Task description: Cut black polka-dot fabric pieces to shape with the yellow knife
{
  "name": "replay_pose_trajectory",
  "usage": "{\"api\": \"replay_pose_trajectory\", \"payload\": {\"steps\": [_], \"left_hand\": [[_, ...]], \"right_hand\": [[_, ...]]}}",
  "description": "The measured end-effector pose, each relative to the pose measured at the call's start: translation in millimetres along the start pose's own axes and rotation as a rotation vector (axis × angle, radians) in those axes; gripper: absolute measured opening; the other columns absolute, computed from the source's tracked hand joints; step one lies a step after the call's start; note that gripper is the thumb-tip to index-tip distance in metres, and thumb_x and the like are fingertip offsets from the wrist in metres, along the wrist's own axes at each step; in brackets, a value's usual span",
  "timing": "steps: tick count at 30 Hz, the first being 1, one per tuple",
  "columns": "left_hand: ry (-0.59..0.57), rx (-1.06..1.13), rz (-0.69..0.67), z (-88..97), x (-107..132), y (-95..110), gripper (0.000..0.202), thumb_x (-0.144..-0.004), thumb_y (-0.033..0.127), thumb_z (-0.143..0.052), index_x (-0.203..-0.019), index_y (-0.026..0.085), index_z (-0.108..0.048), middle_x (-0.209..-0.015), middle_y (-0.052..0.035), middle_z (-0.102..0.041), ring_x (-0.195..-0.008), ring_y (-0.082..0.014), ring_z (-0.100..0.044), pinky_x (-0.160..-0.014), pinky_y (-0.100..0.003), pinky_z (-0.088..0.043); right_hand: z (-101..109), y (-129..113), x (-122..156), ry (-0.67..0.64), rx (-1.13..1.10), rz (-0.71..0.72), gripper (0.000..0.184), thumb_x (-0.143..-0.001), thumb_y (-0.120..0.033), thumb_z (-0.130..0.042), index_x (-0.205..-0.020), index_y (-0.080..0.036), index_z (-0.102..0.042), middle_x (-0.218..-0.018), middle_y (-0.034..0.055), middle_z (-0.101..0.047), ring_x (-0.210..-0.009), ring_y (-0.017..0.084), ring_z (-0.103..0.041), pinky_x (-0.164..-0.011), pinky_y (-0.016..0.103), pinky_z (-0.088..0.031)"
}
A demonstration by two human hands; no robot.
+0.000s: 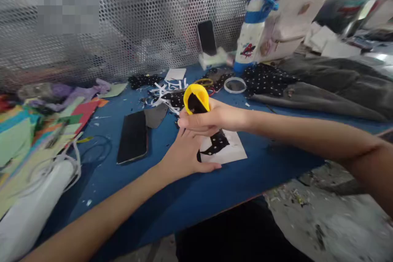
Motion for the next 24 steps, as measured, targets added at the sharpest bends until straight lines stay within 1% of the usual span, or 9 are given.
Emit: {"api": "replay_pose_trajectory", "payload": {"steps": [4,7,11,15,18,21,24], "left_hand": [[0.007,0.000,-0.005,0.4,0.8,-1.1,0.097,-0.076,0.072,-0.060,-0.151,0.025,-0.020,-0.154,-0.0109,-0.029,-0.143,-0.0405,-0.020,-0.116,-0.056,-0.018],[0.015,0.001,-0.011,-0.2,0.7,-1.7,0.097,-0.076,0.073,-0.059,-0.151,0.026,-0.021,-0.154,-0.0099,-0.029,-0.143,-0.0406,-0.019,-0.116,-0.057,-0.017],[0.022,0.005,-0.013,-1.6,0.9,-2.9,0.098,-0.076,0.075,-0.057,-0.152,0.026,-0.018,-0.154,-0.0105,-0.029,-0.143,-0.0411,-0.017,-0.117,-0.058,-0.014],[0.024,0.008,-0.010,-2.4,1.7,-3.9,0.101,-0.077,0.077,-0.054,-0.153,0.026,-0.012,-0.155,-0.0112,-0.026,-0.143,-0.0413,-0.016,-0.116,-0.059,-0.012],[0.023,0.010,-0.010,-2.4,2.0,-3.9,0.100,-0.077,0.076,-0.055,-0.153,0.027,-0.012,-0.156,-0.0107,-0.024,-0.143,-0.0413,-0.016,-0.116,-0.060,-0.012],[0.019,0.011,-0.007,-2.4,1.8,-4.1,0.101,-0.077,0.076,-0.056,-0.153,0.026,-0.012,-0.155,-0.0108,-0.026,-0.143,-0.0414,-0.016,-0.116,-0.060,-0.012],[0.014,0.014,0.000,-2.3,1.3,-4.0,0.102,-0.076,0.076,-0.055,-0.153,0.024,-0.013,-0.155,-0.0115,-0.025,-0.143,-0.0417,-0.016,-0.116,-0.060,-0.013]], "right_hand": [[-4.0,0.0,0.9,-0.026,-0.043,-0.007,0.043,-0.089,-0.027,-0.065,-0.058,-0.017,-0.037,-0.044,-0.0115,-0.030,-0.036,0.001,-0.022,-0.034,0.016,-0.018],[-3.3,0.6,1.1,-0.039,-0.034,-0.014,0.044,-0.089,-0.028,-0.065,-0.057,-0.017,-0.036,-0.044,-0.0112,-0.030,-0.037,0.001,-0.023,-0.034,0.017,-0.018],[1.2,0.5,0.6,-0.028,-0.012,-0.009,0.043,-0.089,-0.028,-0.064,-0.058,-0.017,-0.038,-0.046,-0.0111,-0.029,-0.037,0.002,-0.024,-0.035,0.017,-0.020],[1.9,-1.1,0.1,-0.048,-0.002,0.016,0.045,-0.091,-0.026,-0.063,-0.056,-0.017,-0.036,-0.046,-0.0111,-0.028,-0.038,0.001,-0.024,-0.036,0.017,-0.022],[2.3,-1.6,0.0,-0.050,0.003,0.019,0.045,-0.091,-0.025,-0.062,-0.056,-0.017,-0.036,-0.046,-0.0110,-0.028,-0.038,0.001,-0.025,-0.037,0.016,-0.023],[3.4,-0.6,0.1,-0.052,0.004,0.008,0.045,-0.092,-0.024,-0.062,-0.056,-0.017,-0.035,-0.046,-0.0107,-0.028,-0.038,0.001,-0.026,-0.038,0.016,-0.024],[4.0,2.4,-0.8,-0.051,-0.013,-0.008,0.045,-0.092,-0.025,-0.061,-0.056,-0.017,-0.035,-0.046,-0.0106,-0.028,-0.038,0.002,-0.025,-0.037,0.017,-0.022]]}}
Point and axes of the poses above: each hand's wrist, its own x-axis away from the middle knuckle, its own z-axis out of the back of the hand, y = z × x, the point moved 6 cm from there along -x, towards the middle knuckle
